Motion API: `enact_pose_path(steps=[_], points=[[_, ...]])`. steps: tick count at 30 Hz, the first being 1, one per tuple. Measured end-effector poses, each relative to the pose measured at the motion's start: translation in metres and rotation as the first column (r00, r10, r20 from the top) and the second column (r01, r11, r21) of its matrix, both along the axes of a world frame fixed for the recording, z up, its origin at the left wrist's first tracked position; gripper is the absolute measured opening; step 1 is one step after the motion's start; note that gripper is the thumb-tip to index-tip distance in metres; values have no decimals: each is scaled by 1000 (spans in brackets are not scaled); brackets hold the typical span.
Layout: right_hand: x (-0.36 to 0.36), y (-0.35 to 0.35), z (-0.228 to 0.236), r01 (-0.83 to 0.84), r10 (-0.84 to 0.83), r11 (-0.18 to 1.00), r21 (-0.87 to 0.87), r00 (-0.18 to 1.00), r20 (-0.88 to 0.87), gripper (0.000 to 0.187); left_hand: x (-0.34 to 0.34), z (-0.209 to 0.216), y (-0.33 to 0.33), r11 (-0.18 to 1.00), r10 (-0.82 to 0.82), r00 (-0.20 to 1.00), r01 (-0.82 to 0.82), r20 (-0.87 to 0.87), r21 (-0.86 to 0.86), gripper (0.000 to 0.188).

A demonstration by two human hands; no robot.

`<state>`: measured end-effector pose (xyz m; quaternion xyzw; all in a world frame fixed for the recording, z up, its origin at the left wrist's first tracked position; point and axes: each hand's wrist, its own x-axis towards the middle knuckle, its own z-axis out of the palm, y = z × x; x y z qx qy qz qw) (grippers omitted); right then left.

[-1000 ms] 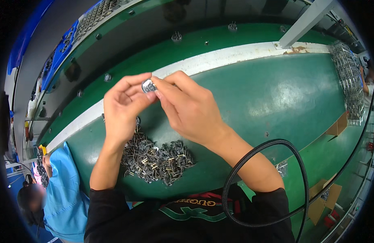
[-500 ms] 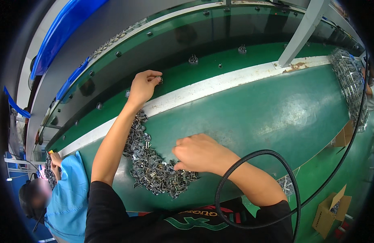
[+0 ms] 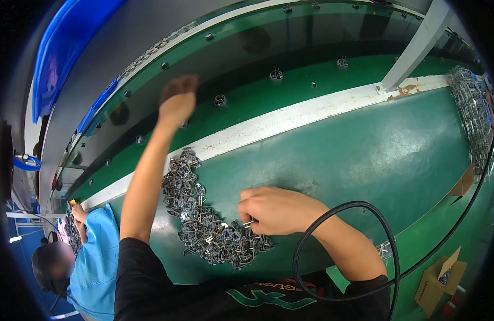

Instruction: The person assembles electrical components by hand, inserting metal pins into plastic housings at an industrial workstation.

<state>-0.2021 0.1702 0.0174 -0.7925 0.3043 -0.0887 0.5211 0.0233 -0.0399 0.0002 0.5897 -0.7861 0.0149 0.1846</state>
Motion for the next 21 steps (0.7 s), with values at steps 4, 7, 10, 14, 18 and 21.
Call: enact_pose_path(steps=[4,7,10,14,18,21], points=[[-3,-4,2,0,1,1000,-31,999,42,23,74,4,-97,976,170,985,-165,20,-143,36],[-7,-13,1,47,-47,999,0,991,126,22,113,-20,-156,957,258,959,-236,120,-171,40],[-10,-17,2,138,-165,982,130,961,224,19,119,-43,-187,960,279,913,-273,298,-62,45],[-5,-17,1,293,-324,945,146,901,288,15,117,-52,-189,953,299,947,-303,118,14,38],[0,-16,-14,387,-470,882,269,754,458,21,92,-25,-131,999,31,982,-35,-185,-22,29],[2,-19,-15,179,-778,545,819,472,415,21,54,-3,-48,991,-52,836,113,-546,78,30]])
